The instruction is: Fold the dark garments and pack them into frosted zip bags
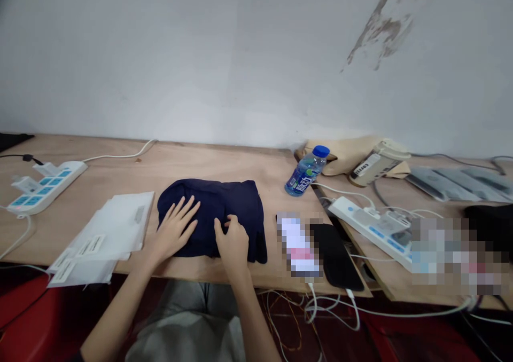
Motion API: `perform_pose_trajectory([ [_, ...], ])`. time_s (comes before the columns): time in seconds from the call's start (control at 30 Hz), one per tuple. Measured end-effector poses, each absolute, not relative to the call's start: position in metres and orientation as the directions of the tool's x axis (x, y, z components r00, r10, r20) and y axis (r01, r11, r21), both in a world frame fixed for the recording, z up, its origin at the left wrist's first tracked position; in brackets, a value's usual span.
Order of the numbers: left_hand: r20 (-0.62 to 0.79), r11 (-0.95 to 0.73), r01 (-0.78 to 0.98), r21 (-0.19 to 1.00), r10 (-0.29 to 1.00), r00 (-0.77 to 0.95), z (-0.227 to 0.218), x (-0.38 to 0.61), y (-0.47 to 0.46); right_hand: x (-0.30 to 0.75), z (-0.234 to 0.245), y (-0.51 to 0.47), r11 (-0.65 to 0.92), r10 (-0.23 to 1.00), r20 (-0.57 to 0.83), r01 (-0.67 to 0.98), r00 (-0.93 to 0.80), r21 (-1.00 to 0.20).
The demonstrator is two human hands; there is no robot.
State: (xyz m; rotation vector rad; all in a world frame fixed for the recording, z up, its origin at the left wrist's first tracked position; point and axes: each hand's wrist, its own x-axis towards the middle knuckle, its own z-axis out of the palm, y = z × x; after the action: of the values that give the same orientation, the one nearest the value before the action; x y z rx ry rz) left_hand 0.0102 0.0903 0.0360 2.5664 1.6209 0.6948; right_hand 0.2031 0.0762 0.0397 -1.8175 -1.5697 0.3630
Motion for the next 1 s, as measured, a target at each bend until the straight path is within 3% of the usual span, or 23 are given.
perform_pose_trajectory([
  [0.1, 0.378, -0.324, 0.899, 0.294, 0.903, 0.202, 0.043, -0.024, 0.076, 0.206, 0.045, 0.090, -0.042, 0.970, 0.158, 0.769, 0.184, -0.638],
  [0.27, 0.353, 0.186, 0.949, 0.254, 0.896, -0.270, 0.033, -0.076, 0.047, 0.209, 0.043, 0.101, -0.017, 0.982, 0.137, 0.783, 0.130, -0.621],
  [0.33, 0.304, 0.302, 0.917, 0.261, 0.876, -0.375, 0.027, -0.084, 0.043, 0.209, 0.042, 0.102, -0.013, 0.980, 0.145, 0.780, 0.133, -0.626],
  [0.57, 0.179, 0.351, 0.884, 0.307, 0.891, -0.416, 0.019, -0.083, 0.050, 0.203, 0.053, 0.096, -0.059, 0.981, 0.098, 0.742, 0.166, -0.668],
  [0.77, 0.091, 0.404, 0.860, 0.311, 0.889, -0.450, 0.033, -0.094, 0.051, 0.197, 0.058, 0.089, 0.025, 0.971, 0.200, 0.775, 0.131, -0.631],
  [0.9, 0.118, 0.460, 0.851, 0.253, 0.859, -0.499, 0.050, -0.104, 0.050, 0.193, 0.055, 0.088, 0.088, 0.948, 0.303, 0.841, 0.094, -0.534],
  [1.0, 0.170, 0.490, 0.845, 0.215, 0.833, -0.526, 0.062, -0.109, 0.049, 0.196, 0.054, 0.091, 0.156, 0.952, 0.305, 0.792, 0.040, -0.591],
])
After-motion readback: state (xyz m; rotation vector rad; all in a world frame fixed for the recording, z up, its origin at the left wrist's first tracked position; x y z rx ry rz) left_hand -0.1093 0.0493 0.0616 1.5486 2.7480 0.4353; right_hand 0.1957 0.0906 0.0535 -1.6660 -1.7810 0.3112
